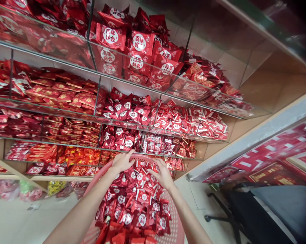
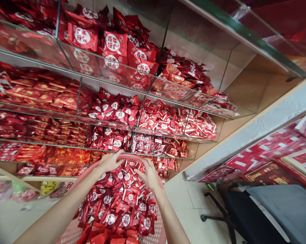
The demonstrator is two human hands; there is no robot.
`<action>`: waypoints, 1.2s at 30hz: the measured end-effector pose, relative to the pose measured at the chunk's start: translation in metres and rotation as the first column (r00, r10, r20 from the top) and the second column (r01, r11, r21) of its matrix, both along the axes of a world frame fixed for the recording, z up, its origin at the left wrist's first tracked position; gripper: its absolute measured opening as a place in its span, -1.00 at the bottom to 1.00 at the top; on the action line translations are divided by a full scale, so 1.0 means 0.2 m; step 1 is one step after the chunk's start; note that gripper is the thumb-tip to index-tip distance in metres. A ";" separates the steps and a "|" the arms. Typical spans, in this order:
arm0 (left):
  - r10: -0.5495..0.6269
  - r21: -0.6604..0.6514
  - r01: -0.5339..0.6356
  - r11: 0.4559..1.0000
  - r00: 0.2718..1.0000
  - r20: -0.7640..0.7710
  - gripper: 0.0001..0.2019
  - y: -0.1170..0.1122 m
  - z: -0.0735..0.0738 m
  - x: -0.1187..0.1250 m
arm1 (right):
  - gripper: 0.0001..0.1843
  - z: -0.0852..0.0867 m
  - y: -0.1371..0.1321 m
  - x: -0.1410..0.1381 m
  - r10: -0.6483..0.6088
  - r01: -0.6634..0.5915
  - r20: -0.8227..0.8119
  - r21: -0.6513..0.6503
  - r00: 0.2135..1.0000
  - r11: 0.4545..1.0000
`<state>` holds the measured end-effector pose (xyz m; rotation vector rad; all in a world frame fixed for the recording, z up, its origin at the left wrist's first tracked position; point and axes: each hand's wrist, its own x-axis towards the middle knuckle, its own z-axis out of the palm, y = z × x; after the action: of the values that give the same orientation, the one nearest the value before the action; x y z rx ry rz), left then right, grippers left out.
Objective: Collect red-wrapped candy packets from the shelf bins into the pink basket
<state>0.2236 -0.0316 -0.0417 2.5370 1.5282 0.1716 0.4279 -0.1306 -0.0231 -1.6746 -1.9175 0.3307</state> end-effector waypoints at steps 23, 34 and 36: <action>0.025 -0.023 -0.025 0.999 1.000 0.019 -0.48 0.00 0.01 -0.01 | -0.52 0.30 0.01 -0.07 -0.121 0.078 0.179 0.233 0.976 0.969; 0.012 -0.021 -0.011 1.000 1.000 0.021 -0.50 0.00 0.02 -0.02 | -0.53 0.92 0.50 0.24 -0.494 0.479 0.490 0.168 0.718 0.862; 0.013 -0.029 -0.012 1.000 0.999 0.030 -0.50 0.00 0.02 -0.02 | -0.48 0.92 0.54 0.22 -0.478 0.525 0.536 0.074 0.696 0.848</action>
<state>0.2203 -0.0318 -0.0372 2.4918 1.5241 0.1870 0.4715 -0.0218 0.1601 -2.4616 -1.6939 -0.3247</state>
